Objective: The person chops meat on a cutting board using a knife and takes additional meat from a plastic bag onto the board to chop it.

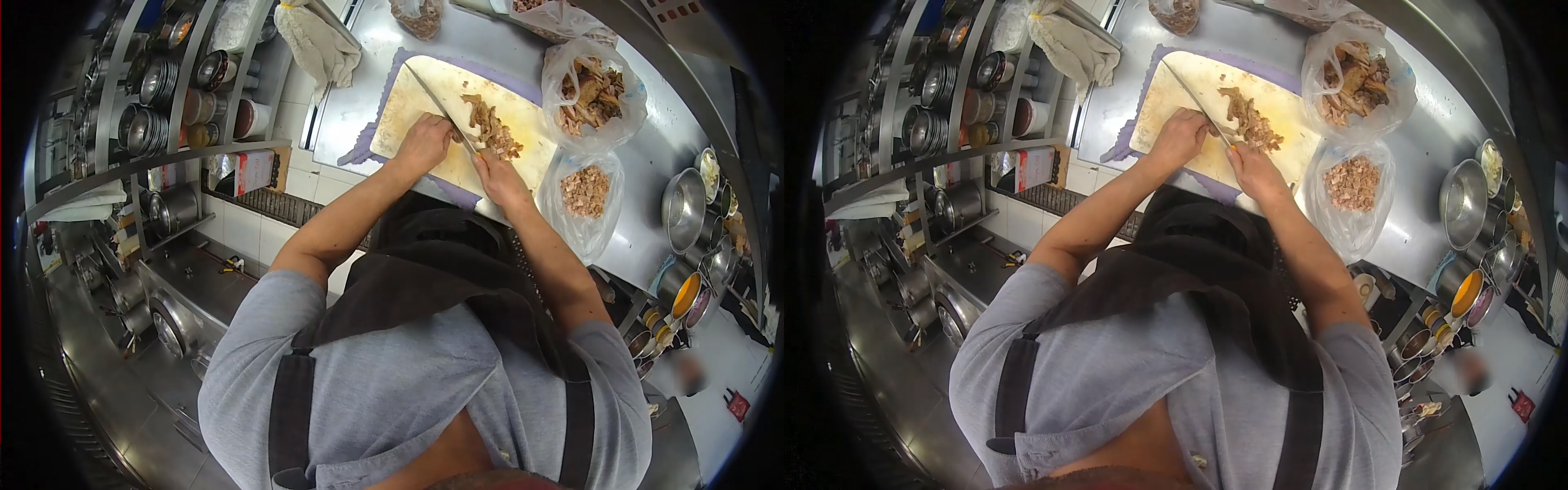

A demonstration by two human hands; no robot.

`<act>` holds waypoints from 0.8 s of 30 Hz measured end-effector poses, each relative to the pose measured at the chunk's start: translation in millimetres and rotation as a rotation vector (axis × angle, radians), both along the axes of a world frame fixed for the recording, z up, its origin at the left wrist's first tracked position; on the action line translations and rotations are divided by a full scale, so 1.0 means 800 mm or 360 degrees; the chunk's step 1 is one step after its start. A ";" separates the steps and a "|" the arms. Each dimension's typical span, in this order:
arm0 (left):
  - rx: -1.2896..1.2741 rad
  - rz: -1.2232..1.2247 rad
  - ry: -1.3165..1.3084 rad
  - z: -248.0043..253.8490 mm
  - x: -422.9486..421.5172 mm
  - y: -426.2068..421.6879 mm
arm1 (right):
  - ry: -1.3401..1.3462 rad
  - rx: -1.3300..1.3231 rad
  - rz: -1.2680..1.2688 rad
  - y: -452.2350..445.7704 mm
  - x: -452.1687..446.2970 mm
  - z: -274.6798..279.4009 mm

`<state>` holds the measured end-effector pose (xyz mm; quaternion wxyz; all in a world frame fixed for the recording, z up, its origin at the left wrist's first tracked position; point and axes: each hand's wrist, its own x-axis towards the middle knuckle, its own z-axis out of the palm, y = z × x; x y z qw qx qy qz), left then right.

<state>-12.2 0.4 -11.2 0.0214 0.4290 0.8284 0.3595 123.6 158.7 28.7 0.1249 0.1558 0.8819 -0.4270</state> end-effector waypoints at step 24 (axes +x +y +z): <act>-0.0500 -0.0825 0.0365 0.043 -0.044 0.099 | 0.0065 0.0278 -0.0685 0.032 0.155 0.021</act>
